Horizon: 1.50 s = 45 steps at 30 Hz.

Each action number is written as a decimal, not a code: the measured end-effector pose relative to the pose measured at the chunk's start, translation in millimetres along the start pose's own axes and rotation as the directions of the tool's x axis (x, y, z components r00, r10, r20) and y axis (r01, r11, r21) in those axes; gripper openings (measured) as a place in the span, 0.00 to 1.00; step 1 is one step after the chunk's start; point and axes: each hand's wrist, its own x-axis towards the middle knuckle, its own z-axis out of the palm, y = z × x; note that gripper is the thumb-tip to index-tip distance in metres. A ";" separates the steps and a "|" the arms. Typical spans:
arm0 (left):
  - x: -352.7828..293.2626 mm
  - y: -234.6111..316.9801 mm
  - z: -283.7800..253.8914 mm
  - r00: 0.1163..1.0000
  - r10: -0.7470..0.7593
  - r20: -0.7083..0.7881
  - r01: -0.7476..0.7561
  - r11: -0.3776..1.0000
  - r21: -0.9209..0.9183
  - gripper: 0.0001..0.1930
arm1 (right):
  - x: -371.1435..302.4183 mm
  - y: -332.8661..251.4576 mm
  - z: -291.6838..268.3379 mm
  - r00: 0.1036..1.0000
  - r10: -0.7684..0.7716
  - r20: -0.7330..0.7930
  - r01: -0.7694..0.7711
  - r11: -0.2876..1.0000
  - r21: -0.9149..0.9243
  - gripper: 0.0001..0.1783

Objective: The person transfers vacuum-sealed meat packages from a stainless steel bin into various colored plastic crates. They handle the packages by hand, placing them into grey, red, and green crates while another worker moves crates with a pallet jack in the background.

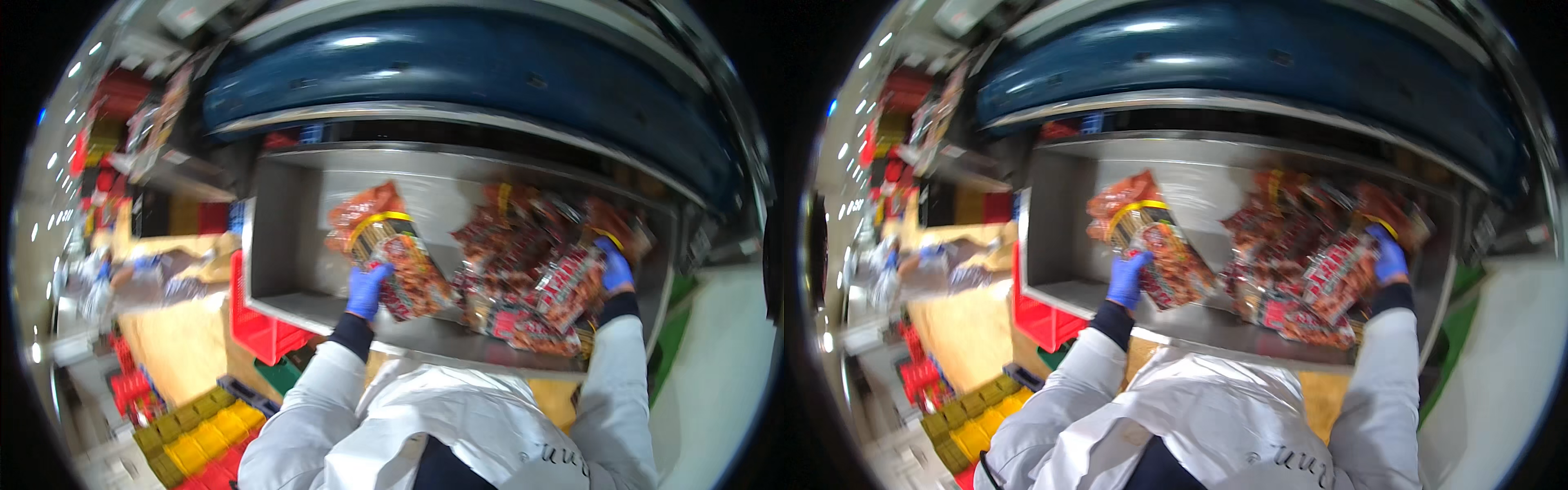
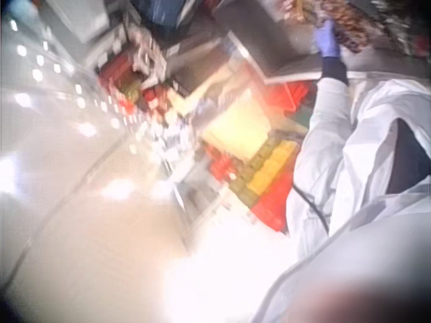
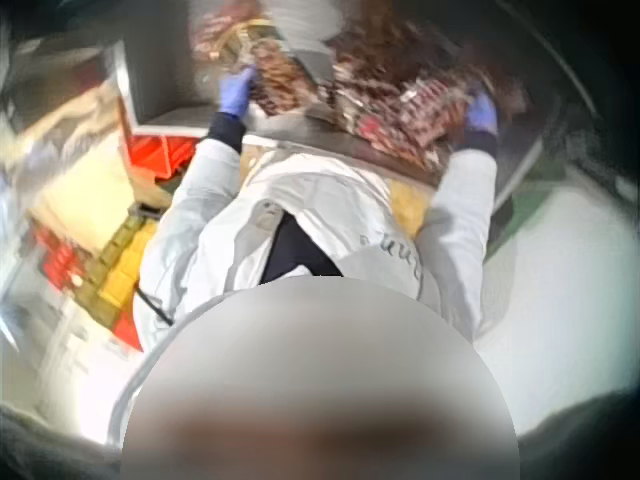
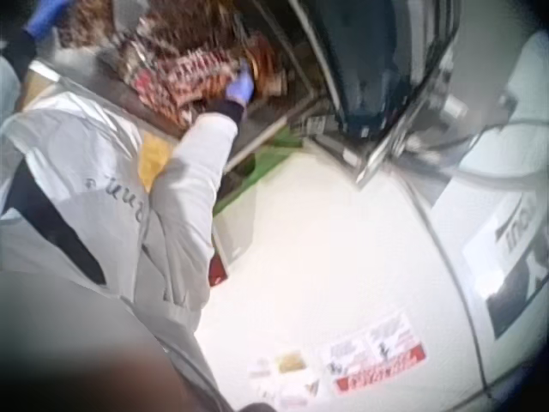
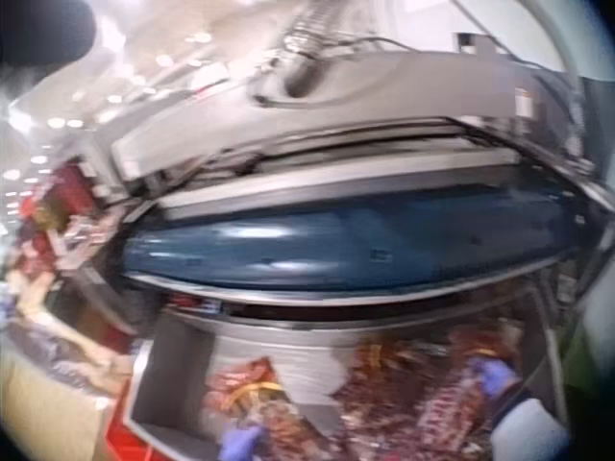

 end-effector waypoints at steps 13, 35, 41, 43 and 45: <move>-76.6 19.1 -147.2 0.992 0.055 -0.116 -0.085 0.956 -0.279 0.24 | 19.5 56.4 18.0 0.996 -0.075 -0.054 0.076 0.997 0.009 0.08; -129.3 15.0 -445.2 0.868 -0.017 -0.496 -0.201 0.902 -0.383 0.27 | -97.1 258.5 542.2 0.910 0.200 0.364 -0.081 0.945 -0.318 0.09; -101.7 -3.2 -471.9 0.848 -0.085 -0.524 -0.171 0.890 -0.422 0.28 | -31.5 302.1 564.0 0.916 0.209 0.341 0.045 0.792 -0.608 0.10; -105.2 -10.2 -482.2 0.833 -0.090 -0.546 -0.174 0.894 -0.414 0.29 | -35.5 290.5 597.0 0.904 0.245 0.349 0.104 0.668 -0.737 0.12; -99.3 2.5 -483.1 0.834 -0.134 -0.535 -0.146 0.881 -0.449 0.29 | -4.1 300.3 619.3 0.876 0.287 0.386 0.085 0.697 -0.712 0.13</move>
